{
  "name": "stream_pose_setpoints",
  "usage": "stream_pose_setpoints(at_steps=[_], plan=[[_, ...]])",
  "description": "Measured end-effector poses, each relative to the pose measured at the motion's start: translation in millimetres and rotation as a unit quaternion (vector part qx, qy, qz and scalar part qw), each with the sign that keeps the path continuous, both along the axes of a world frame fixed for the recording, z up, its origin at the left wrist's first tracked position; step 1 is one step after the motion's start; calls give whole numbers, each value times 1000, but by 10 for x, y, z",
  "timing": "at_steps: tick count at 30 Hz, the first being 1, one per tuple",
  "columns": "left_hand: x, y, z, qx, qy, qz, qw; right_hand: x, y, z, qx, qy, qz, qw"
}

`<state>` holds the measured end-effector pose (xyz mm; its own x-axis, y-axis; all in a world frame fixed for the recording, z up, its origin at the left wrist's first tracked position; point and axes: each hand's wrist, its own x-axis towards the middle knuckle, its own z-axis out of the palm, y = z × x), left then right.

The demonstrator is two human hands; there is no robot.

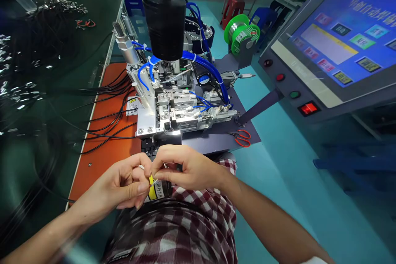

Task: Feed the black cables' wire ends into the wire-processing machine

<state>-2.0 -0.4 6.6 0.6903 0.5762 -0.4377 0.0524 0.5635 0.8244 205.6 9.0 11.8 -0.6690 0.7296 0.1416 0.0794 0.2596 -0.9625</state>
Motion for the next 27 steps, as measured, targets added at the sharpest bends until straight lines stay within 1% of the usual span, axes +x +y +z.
stream_pose_setpoints(at_steps=[2,4,7,10,13,16,18,19,21,23,25,27], plan=[[-4,19,-14,-29,10,-22,999,-1,22,9,32,-25,10,999],[-2,32,-20,-39,43,-35,998,4,33,9,60,-54,20,997],[19,33,-6,-22,105,-33,994,21,48,-2,98,-84,40,991],[56,15,15,-4,144,-30,989,28,75,-8,137,-113,59,982],[92,-16,15,5,157,-6,988,20,111,0,164,-141,67,974],[114,-47,-5,13,166,42,985,6,125,4,150,-133,54,978],[117,-59,-14,24,170,76,982,-6,92,-10,118,-113,12,987],[115,-61,-15,30,169,93,981,-15,59,-23,97,-103,-27,990],[107,-59,-12,36,161,121,979,-45,-39,-65,51,-87,-134,986],[99,-52,-9,37,154,141,977,-96,-161,-121,-1,-76,-230,970],[94,-50,-13,34,149,146,977,-168,-275,-184,-55,-67,-270,959],[93,-54,-26,37,148,144,978,-252,-359,-240,-102,-46,-287,951]])
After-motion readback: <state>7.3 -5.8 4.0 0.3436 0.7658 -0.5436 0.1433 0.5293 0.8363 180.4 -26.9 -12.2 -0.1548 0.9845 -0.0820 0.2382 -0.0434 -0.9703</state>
